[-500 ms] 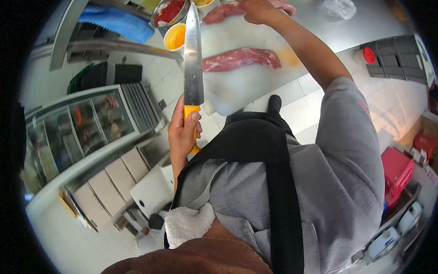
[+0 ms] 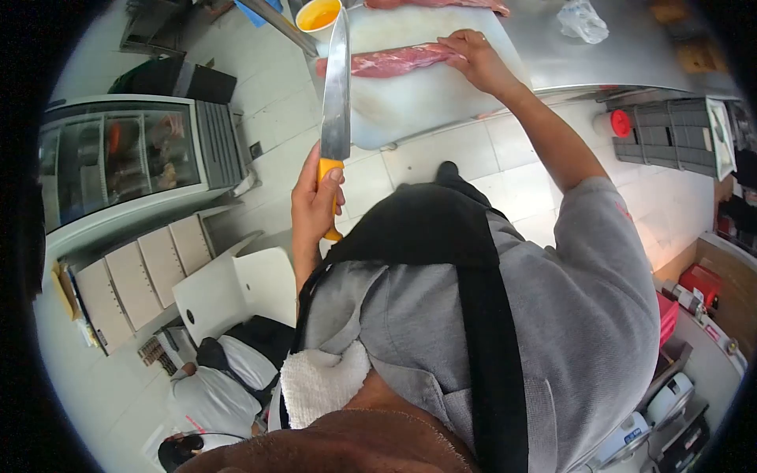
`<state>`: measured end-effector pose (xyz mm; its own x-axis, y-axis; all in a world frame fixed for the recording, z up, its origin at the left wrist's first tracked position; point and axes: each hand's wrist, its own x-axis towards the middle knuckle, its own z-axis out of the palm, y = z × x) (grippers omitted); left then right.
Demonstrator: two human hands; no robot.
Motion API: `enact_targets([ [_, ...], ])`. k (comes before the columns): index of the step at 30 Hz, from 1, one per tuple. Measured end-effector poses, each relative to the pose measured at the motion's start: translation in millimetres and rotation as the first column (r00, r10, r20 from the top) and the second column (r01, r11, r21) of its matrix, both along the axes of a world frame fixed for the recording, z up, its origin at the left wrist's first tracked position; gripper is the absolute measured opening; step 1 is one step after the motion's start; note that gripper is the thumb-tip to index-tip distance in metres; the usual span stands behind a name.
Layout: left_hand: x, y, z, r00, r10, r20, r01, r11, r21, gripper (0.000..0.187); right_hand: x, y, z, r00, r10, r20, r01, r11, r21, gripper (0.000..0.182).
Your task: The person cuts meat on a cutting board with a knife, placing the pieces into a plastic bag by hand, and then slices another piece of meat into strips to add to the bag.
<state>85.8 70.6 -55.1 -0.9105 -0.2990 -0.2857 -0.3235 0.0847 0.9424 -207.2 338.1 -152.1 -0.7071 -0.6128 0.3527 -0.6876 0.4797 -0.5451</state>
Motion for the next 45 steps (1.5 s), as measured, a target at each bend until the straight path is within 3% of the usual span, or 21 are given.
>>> enact_targets([
  [6, 8.0, 24.9, -5.4, 1.000, 0.013, 0.019, -0.013, 1.000, -0.018, 0.057, -15.3, 69.1, -3.2, 0.951, 0.184, -0.247, -0.090, 0.933, 0.347, 0.042],
  [8, 9.7, 34.8, -5.3, 0.998, 0.062, 0.019, -0.061, 0.998, -0.035, 0.057, -22.9, 51.7, 4.5, 0.958, 0.152, -0.242, -0.079, 0.955, 0.286, 0.039],
  [10, 9.4, 44.8, -6.2, 0.990, 0.139, 0.013, -0.138, 0.989, -0.056, 0.057, -49.0, 14.2, -3.7, 0.995, 0.034, -0.097, -0.031, 0.999, 0.031, 0.039],
  [13, 9.0, 69.1, -4.5, 0.969, 0.242, -0.047, -0.245, 0.968, -0.059, 0.058, -59.3, -85.3, -6.1, 0.985, 0.165, 0.045, -0.161, 0.983, -0.083, 0.046],
  [16, 12.0, 107.6, 1.3, 0.909, 0.401, -0.113, -0.408, 0.911, -0.055, 0.055, -46.0, -162.7, -5.8, 0.952, 0.296, 0.082, -0.296, 0.955, -0.016, 0.053],
  [18, 23.1, 133.1, 2.2, 0.865, 0.487, -0.121, -0.497, 0.866, -0.063, 0.055, -26.8, -189.1, 0.4, 0.941, 0.322, 0.104, -0.336, 0.862, 0.379, 0.055],
  [19, 30.3, 144.3, 0.0, 0.843, 0.526, -0.117, -0.533, 0.845, -0.047, 0.055, -25.9, -198.2, 0.0, 0.930, 0.352, 0.103, -0.364, 0.855, 0.368, 0.055],
  [21, 45.5, 162.5, 0.5, 0.810, 0.581, -0.084, -0.585, 0.810, -0.043, 0.057, -30.7, -210.8, -2.1, 0.912, 0.265, 0.314, -0.387, 0.809, 0.443, 0.052],
  [24, 64.6, 177.0, 1.9, 0.772, 0.634, -0.045, -0.635, 0.771, -0.043, 0.060, -48.1, -218.6, 5.9, 0.876, 0.268, 0.402, -0.418, 0.836, 0.354, 0.048],
  [26, 74.3, 175.2, -4.9, 0.747, 0.663, -0.038, -0.664, 0.747, -0.026, 0.059, -52.8, -201.6, 40.7, 0.823, 0.361, 0.440, -0.449, 0.886, 0.113, 0.048],
  [28, 76.7, 163.8, -8.2, 0.760, 0.644, -0.088, -0.647, 0.763, -0.006, 0.055, -53.9, -187.6, 82.6, 0.879, 0.303, 0.368, -0.369, 0.921, 0.125, 0.041],
  [30, 75.0, 149.1, -6.4, 0.783, 0.608, -0.128, -0.618, 0.785, -0.049, 0.055, -65.9, -178.5, 106.6, 0.832, 0.345, 0.435, -0.234, 0.928, -0.289, 0.043],
  [31, 73.4, 141.8, -4.3, 0.796, 0.588, -0.147, -0.598, 0.801, -0.037, 0.055, -69.1, -165.4, 126.6, 0.844, 0.326, 0.426, -0.207, 0.930, -0.303, 0.048],
  [32, 71.6, 134.4, -3.7, 0.811, 0.566, -0.149, -0.576, 0.817, -0.034, 0.055, -70.8, -159.0, 134.0, 0.663, 0.413, 0.625, -0.028, 0.847, -0.531, 0.037],
  [34, 66.2, 120.9, -3.5, 0.835, 0.524, -0.166, -0.533, 0.846, -0.010, 0.055, -55.0, -131.0, 154.4, 0.526, 0.577, 0.625, 0.221, 0.617, -0.756, 0.030],
  [36, 57.8, 110.6, -1.0, 0.867, 0.475, -0.151, -0.484, 0.874, -0.030, 0.055, -91.5, -106.5, 118.9, 0.644, 0.354, 0.678, 0.263, 0.730, -0.631, 0.044],
  [38, 50.6, 103.1, -4.8, 0.897, 0.400, -0.188, -0.415, 0.909, -0.049, 0.054, -67.5, -66.8, 105.1, 0.565, 0.512, 0.647, 0.381, 0.533, -0.755, 0.035],
  [41, 39.2, 102.5, -4.4, 0.934, 0.321, -0.159, -0.329, 0.944, -0.022, 0.054, -48.9, 8.9, -4.6, 0.191, 0.606, 0.772, 0.568, 0.573, -0.591, 0.033],
  [43, 34.9, 103.7, -9.5, 0.942, 0.301, -0.146, -0.306, 0.952, -0.010, 0.054, -13.1, 53.8, -16.5, 0.179, 0.057, 0.982, 0.677, 0.717, -0.165, 0.033],
  [44, 33.6, 104.0, -12.4, 0.950, 0.284, -0.130, -0.288, 0.958, -0.010, 0.054, -24.1, 69.4, -30.3, 0.181, 0.050, 0.982, 0.677, 0.718, -0.161, 0.033],
  [45, 34.8, 104.9, -14.0, 0.957, 0.268, -0.108, -0.271, 0.962, -0.013, 0.054, -40.4, 89.0, -53.4, 0.485, -0.257, 0.836, 0.610, 0.784, -0.113, 0.037],
])
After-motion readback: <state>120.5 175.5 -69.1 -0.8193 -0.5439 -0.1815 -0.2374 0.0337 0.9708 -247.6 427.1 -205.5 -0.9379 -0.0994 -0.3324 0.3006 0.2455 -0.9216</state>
